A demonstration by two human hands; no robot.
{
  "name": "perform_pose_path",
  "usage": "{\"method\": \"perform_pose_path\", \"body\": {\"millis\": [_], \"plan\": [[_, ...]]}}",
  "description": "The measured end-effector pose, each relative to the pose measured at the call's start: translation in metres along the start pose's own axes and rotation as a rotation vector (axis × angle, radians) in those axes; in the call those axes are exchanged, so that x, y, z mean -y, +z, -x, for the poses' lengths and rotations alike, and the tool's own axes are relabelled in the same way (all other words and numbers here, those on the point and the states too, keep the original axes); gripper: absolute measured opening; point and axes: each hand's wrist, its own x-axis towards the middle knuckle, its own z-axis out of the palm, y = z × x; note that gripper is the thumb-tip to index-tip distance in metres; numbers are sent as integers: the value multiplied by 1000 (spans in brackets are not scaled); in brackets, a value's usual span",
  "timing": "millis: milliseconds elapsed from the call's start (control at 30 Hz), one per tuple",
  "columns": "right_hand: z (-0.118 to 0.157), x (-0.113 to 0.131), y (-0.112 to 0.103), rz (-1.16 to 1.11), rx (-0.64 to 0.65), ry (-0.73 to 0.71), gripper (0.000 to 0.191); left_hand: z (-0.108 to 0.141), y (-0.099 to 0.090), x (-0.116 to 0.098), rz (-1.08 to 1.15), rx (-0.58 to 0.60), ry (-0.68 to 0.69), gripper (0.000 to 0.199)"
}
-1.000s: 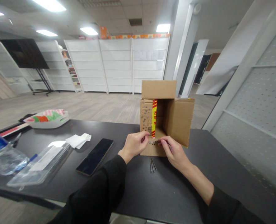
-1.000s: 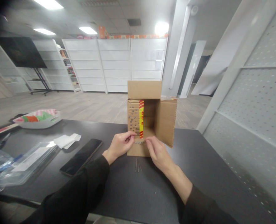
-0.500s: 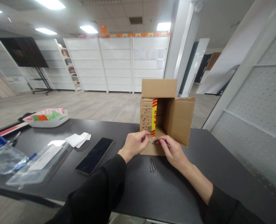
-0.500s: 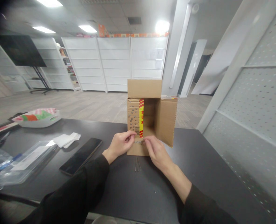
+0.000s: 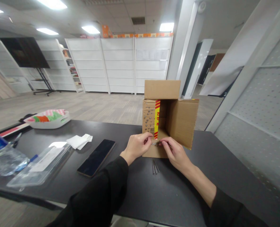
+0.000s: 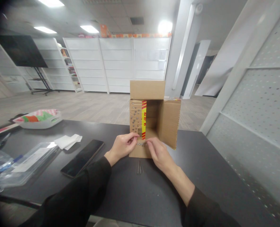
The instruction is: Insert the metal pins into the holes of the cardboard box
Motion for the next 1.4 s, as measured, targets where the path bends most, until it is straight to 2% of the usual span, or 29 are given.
{"method": "perform_pose_path", "body": {"millis": [467, 900, 1400], "plan": [[-1, 1, 0, 14, 13, -14, 20, 0, 0, -1, 8, -17, 19, 20], [-3, 1, 3, 22, 50, -125, 16, 0, 1, -1, 28, -22, 26, 20], [-4, -7, 8, 110, 91, -96, 17, -1, 0, -2, 26, -29, 29, 21]]}}
